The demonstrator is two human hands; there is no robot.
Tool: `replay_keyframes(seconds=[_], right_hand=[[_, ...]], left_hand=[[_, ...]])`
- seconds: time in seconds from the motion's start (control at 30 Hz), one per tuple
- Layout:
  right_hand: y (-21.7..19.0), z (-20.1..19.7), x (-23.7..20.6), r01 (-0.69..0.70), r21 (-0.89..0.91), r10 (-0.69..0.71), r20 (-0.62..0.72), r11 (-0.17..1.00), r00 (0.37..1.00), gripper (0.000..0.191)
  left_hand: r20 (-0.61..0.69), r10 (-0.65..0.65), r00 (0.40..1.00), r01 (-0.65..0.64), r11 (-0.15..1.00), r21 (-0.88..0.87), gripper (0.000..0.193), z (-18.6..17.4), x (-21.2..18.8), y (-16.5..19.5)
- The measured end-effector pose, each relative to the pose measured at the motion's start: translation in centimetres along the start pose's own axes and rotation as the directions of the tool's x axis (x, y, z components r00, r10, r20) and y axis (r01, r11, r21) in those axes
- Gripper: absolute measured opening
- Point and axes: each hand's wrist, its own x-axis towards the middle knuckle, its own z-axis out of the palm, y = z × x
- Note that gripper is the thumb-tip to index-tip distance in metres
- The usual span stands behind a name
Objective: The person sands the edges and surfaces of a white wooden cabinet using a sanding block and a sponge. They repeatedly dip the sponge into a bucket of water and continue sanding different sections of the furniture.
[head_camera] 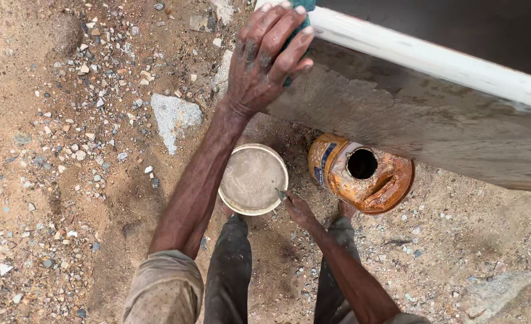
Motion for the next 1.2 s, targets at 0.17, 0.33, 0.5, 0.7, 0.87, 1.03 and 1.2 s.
replay_keyframes(seconds=[0.17,0.33,0.5,0.7,0.87,1.03,1.2], right_hand=[[1.6,-1.1,-2.1,-0.126,0.043,0.123,0.071,0.991,0.99,0.05],[3.2,-2.0,-5.0,0.048,0.049,-0.045,-0.068,0.998,0.997,0.047],[2.6,-1.6,-6.6,-0.098,0.103,0.096,0.021,0.99,0.995,0.05],[2.5,-1.3,-7.0,0.124,0.209,-0.12,-0.035,0.97,0.992,0.044],[3.4,-2.4,-7.4,-0.127,0.19,0.11,0.097,0.974,0.989,0.048],[5.1,-4.6,-8.4,-0.033,0.22,0.037,-0.015,0.975,0.999,0.042],[8.4,-7.3,-10.5,0.131,0.407,-0.067,-0.168,0.904,0.984,0.041]], left_hand=[[0.024,-0.149,0.989,0.14,0.965,0.223,0.056,3.7,0.3,0.5],[0.18,0.117,0.977,-0.125,0.991,0.036,0.067,13.7,5.9,11.7],[0.177,0.168,0.97,-0.15,0.982,-0.112,0.068,15.2,8.7,18.8],[0.394,-0.17,0.903,0.073,0.966,0.248,0.058,3.5,1.5,2.0],[0.343,-0.087,0.935,0.055,0.993,0.101,0.055,4.2,1.7,2.4],[0.358,0.034,0.933,-0.039,0.999,0.005,0.077,14.1,6.0,13.5],[0.327,0.138,0.935,-0.128,0.99,-0.051,0.081,23.3,9.8,25.7]])
